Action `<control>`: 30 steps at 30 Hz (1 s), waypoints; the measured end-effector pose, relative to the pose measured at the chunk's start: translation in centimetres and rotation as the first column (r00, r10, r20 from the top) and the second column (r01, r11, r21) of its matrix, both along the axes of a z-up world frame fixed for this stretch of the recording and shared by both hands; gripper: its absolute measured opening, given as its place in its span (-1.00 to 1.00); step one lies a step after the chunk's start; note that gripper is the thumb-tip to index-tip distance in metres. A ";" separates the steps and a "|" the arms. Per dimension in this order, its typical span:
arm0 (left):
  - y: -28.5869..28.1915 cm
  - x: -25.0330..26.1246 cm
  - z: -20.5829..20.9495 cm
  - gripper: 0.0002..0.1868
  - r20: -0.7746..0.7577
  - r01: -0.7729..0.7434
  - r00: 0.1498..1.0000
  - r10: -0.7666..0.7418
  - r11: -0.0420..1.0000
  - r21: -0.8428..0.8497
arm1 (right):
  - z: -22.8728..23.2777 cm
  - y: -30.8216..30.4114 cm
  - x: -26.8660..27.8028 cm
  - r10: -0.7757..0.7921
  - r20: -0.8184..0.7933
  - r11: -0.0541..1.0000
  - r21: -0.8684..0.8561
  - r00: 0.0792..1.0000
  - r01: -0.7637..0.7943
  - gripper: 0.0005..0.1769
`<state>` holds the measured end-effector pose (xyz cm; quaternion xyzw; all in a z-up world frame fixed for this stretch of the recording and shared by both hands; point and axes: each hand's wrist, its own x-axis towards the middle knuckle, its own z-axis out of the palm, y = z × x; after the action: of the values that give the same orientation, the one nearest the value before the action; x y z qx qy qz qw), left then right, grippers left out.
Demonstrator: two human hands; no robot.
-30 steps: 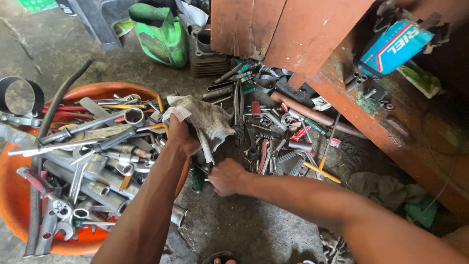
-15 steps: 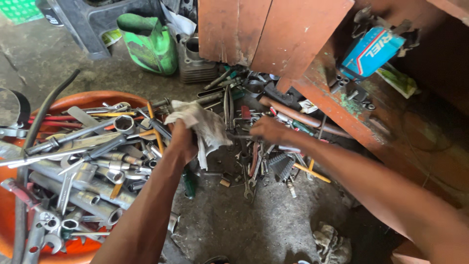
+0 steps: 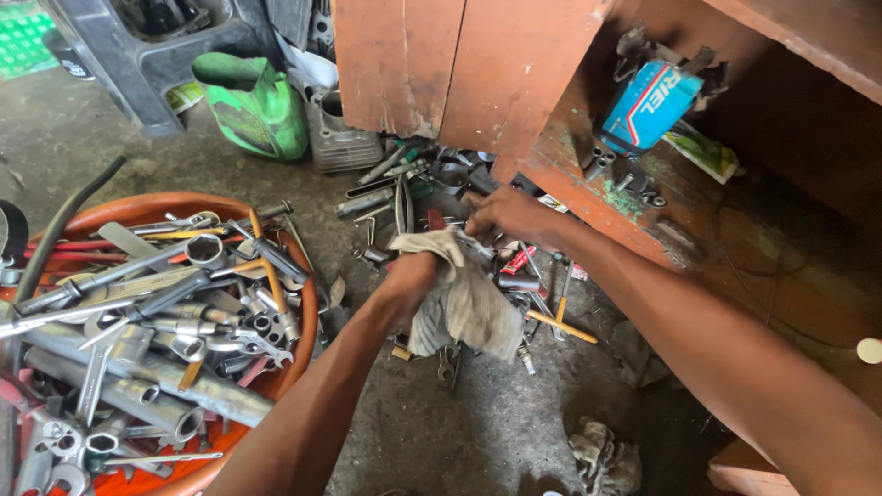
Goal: The person wipes various metal tools, including wrenches and sockets, with a cloth. They pick up tools from a pile on the floor and a large orange basin, wipe them, and place them back into the basin or onto the floor.
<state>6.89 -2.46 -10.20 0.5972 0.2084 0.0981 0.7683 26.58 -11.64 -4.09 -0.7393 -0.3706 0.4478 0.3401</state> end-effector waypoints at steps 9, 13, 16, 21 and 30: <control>0.6 0.7 -1.3 -0.65 -0.124 -0.146 0.985 0.118 0.957 -0.250 | -2.9 -0.8 -0.6 0.071 0.200 0.978 0.179 0.977 -0.108 -0.72; 0.5 1.0 -1.5 -0.67 -0.111 -0.135 0.988 0.107 0.950 -0.282 | -2.8 -0.7 -0.8 0.170 0.558 0.866 0.308 0.812 -0.393 -0.71; 0.6 0.9 -1.3 -0.68 -0.100 -0.161 0.986 0.132 0.897 -0.412 | -1.3 -1.2 -3.7 0.161 0.606 0.987 -0.110 0.779 -0.119 -0.70; -0.4 2.5 -0.3 -0.68 0.065 -0.063 0.988 0.140 0.748 -0.660 | 2.0 -0.5 -4.7 0.028 0.740 0.993 0.058 0.672 -0.105 -0.77; -2.5 3.2 1.3 -0.75 0.215 0.065 0.969 0.120 0.717 -0.694 | -1.2 0.8 1.5 -0.365 0.688 0.926 0.335 0.627 0.173 -0.79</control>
<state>10.07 -4.97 -8.92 0.2448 0.1427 0.0968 0.9541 28.05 -10.83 -5.29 -0.8575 -0.4111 0.0059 0.3094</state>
